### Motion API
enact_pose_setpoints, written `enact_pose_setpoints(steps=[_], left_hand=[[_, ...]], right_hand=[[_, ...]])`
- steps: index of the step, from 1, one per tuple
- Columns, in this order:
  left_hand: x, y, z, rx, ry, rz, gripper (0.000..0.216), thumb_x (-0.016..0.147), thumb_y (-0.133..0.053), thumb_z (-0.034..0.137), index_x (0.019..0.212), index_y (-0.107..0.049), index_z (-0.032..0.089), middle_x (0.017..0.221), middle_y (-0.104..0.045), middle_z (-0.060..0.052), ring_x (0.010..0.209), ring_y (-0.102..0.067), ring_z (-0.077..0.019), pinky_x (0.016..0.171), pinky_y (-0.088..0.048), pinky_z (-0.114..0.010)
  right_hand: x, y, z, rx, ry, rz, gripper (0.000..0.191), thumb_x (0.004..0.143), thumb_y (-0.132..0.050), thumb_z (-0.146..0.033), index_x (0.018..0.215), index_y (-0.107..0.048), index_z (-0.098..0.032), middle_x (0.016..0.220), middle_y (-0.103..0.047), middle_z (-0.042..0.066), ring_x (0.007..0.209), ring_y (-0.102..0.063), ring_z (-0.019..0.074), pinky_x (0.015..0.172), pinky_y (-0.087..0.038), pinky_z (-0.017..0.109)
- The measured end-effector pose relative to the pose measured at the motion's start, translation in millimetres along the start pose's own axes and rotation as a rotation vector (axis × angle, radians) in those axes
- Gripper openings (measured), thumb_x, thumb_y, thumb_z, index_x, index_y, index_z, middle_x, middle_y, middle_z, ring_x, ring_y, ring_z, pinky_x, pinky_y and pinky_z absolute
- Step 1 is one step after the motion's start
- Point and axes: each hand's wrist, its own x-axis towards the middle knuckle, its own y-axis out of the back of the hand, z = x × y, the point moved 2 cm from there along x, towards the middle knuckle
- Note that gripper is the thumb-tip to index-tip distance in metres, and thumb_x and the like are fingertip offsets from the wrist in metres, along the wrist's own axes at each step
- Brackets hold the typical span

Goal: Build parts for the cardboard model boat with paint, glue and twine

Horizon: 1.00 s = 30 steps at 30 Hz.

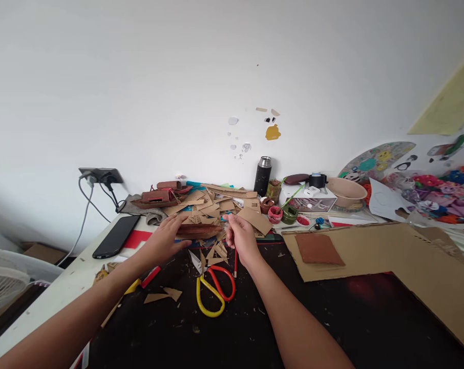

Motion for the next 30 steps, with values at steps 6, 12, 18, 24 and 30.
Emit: enact_pose_setpoints(steps=[6,12,18,24,30], left_hand=[[10.8,-7.7,0.6,-0.04,0.004,-0.026,0.068,0.07,-0.089,0.038,0.134,-0.072,0.028,0.14,-0.074,-0.016,0.135,-0.063,-0.0451,0.12,-0.042,-0.056],[36.6,23.6,-12.2,-0.108,0.046,0.064,0.065,0.072,-0.089,0.058,0.127,-0.077,0.026,0.138,-0.077,-0.015,0.133,-0.067,-0.0417,0.116,-0.049,-0.047],[84.4,95.3,-65.4,0.237,0.271,0.179,0.068,0.087,-0.067,0.058,0.137,-0.07,0.013,0.141,-0.072,-0.023,0.136,-0.063,-0.0456,0.118,-0.047,-0.054],[102.1,117.2,-123.9,0.387,0.456,0.179,0.095,0.088,-0.061,0.062,0.156,-0.048,-0.003,0.154,-0.058,-0.035,0.145,-0.055,-0.0499,0.118,-0.045,-0.055],[109.6,109.8,-150.5,0.46,0.41,0.035,0.102,0.082,-0.066,0.067,0.162,-0.045,0.007,0.156,-0.061,-0.026,0.141,-0.061,-0.0421,0.111,-0.051,-0.044]], right_hand=[[1.1,-1.0,3.1,-0.041,0.018,0.0,0.067,0.08,-0.075,-0.078,0.104,-0.071,-0.016,0.052,-0.051,-0.008,0.036,-0.043,0.0089,0.035,-0.024,0.02],[-0.5,-1.0,4.2,-0.086,0.017,-0.009,0.067,0.082,-0.072,-0.078,0.106,-0.071,-0.016,0.052,-0.051,-0.008,0.037,-0.044,0.0096,0.036,-0.024,0.021],[-3.8,-2.7,6.0,-0.158,0.061,-0.03,0.065,0.087,-0.068,-0.079,0.103,-0.071,-0.016,0.053,-0.05,-0.008,0.039,-0.044,0.0101,0.039,-0.033,0.022],[-8.8,-7.0,8.0,-0.25,0.109,-0.045,0.064,0.092,-0.064,-0.079,0.104,-0.072,-0.017,0.053,-0.049,-0.007,0.042,-0.045,0.0123,0.044,-0.037,0.025],[-13.3,-10.1,10.4,-0.304,0.116,-0.055,0.064,0.094,-0.061,-0.079,0.104,-0.073,-0.017,0.054,-0.047,-0.006,0.043,-0.045,0.0134,0.044,-0.037,0.025]])
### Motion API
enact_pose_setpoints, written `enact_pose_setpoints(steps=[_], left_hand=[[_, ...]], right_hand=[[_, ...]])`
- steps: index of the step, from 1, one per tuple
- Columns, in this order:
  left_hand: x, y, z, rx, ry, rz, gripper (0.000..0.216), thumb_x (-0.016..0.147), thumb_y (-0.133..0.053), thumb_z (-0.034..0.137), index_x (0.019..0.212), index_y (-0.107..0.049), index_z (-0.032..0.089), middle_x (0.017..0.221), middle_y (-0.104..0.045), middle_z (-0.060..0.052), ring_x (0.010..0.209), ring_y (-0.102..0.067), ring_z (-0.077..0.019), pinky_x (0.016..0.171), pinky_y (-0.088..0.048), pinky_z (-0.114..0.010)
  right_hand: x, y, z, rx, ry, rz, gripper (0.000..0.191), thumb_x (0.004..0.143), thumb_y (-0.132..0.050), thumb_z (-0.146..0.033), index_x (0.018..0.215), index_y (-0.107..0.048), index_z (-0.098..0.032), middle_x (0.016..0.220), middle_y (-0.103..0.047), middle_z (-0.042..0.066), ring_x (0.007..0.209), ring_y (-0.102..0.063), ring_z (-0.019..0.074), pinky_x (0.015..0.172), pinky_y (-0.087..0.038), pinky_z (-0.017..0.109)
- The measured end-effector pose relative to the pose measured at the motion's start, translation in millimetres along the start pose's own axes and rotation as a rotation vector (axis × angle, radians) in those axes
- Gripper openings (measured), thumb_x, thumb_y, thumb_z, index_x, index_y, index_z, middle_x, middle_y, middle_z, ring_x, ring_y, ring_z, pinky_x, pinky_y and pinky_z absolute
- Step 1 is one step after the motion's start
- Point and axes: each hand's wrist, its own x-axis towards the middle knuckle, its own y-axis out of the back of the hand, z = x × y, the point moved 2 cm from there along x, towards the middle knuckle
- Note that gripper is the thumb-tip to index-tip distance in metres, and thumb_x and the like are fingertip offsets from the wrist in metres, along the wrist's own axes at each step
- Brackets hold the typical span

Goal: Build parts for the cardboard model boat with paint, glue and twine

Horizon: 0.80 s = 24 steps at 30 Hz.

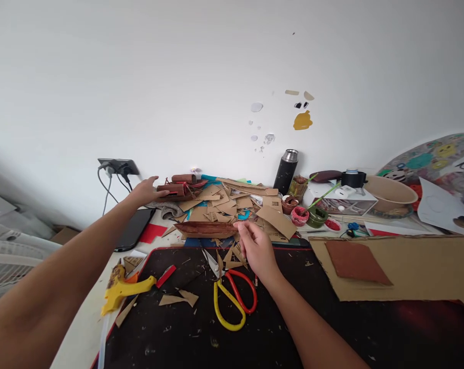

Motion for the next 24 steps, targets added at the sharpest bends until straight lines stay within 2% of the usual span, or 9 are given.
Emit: enact_pose_setpoints(steps=[4,8,11,14,19,24], left_hand=[[8.8,0.5,3.9,0.047,-0.159,-0.082,0.096,0.08,-0.063,0.071,0.157,-0.054,0.015,0.156,-0.064,-0.017,0.141,-0.061,-0.0378,0.113,-0.049,-0.04],[15.2,-1.9,9.5,0.109,-0.261,-0.157,0.101,0.066,-0.071,0.073,0.15,-0.062,0.017,0.144,-0.072,-0.017,0.133,-0.065,-0.0413,0.105,-0.053,-0.041],[17.5,-5.0,12.9,0.154,-0.278,-0.184,0.094,0.063,-0.075,0.066,0.142,-0.067,0.017,0.132,-0.076,-0.019,0.122,-0.07,-0.0428,0.096,-0.054,-0.043],[16.5,-3.7,16.5,0.176,-0.278,-0.194,0.086,0.064,-0.076,0.061,0.138,-0.068,0.017,0.126,-0.078,-0.018,0.112,-0.073,-0.0403,0.088,-0.054,-0.041],[9.3,12.3,21.4,0.2,-0.269,-0.182,0.071,0.071,-0.071,0.06,0.129,-0.069,0.019,0.119,-0.079,-0.017,0.103,-0.074,-0.0381,0.081,-0.053,-0.041],[-1.3,26.5,33.9,0.171,-0.277,-0.134,0.082,0.073,-0.069,0.065,0.139,-0.063,0.017,0.126,-0.077,-0.017,0.106,-0.073,-0.0382,0.085,-0.055,-0.04]], right_hand=[[-1.3,-2.4,3.3,-0.059,0.0,-0.017,0.06,0.098,-0.058,-0.076,0.106,-0.074,-0.018,0.055,-0.046,-0.006,0.044,-0.044,0.014,0.044,-0.036,0.026],[-1.8,-2.0,7.1,-0.153,0.036,-0.014,0.055,0.102,-0.055,-0.07,0.108,-0.075,-0.019,0.057,-0.052,-0.004,0.047,-0.049,0.0165,0.047,-0.039,0.028],[-2.0,-0.6,9.1,-0.226,0.074,-0.003,0.05,0.104,-0.053,-0.066,0.108,-0.077,-0.022,0.061,-0.061,0.0,0.054,-0.058,0.0199,0.051,-0.043,0.029],[-2.3,-0.1,10.2,-0.266,0.094,-0.002,0.047,0.106,-0.053,-0.063,0.107,-0.078,-0.023,0.065,-0.065,0.003,0.061,-0.063,0.0223,0.054,-0.046,0.03],[-3.1,-1.3,7.8,-0.296,0.112,-0.012,0.045,0.107,-0.051,-0.06,0.108,-0.078,-0.024,0.068,-0.068,0.003,0.066,-0.066,0.0236,0.059,-0.049,0.031],[-4.7,-3.3,1.8,-0.326,0.127,-0.044,0.042,0.108,-0.052,-0.056,0.107,-0.077,-0.023,0.073,-0.071,0.004,0.068,-0.067,0.0226,0.06,-0.047,0.03]])
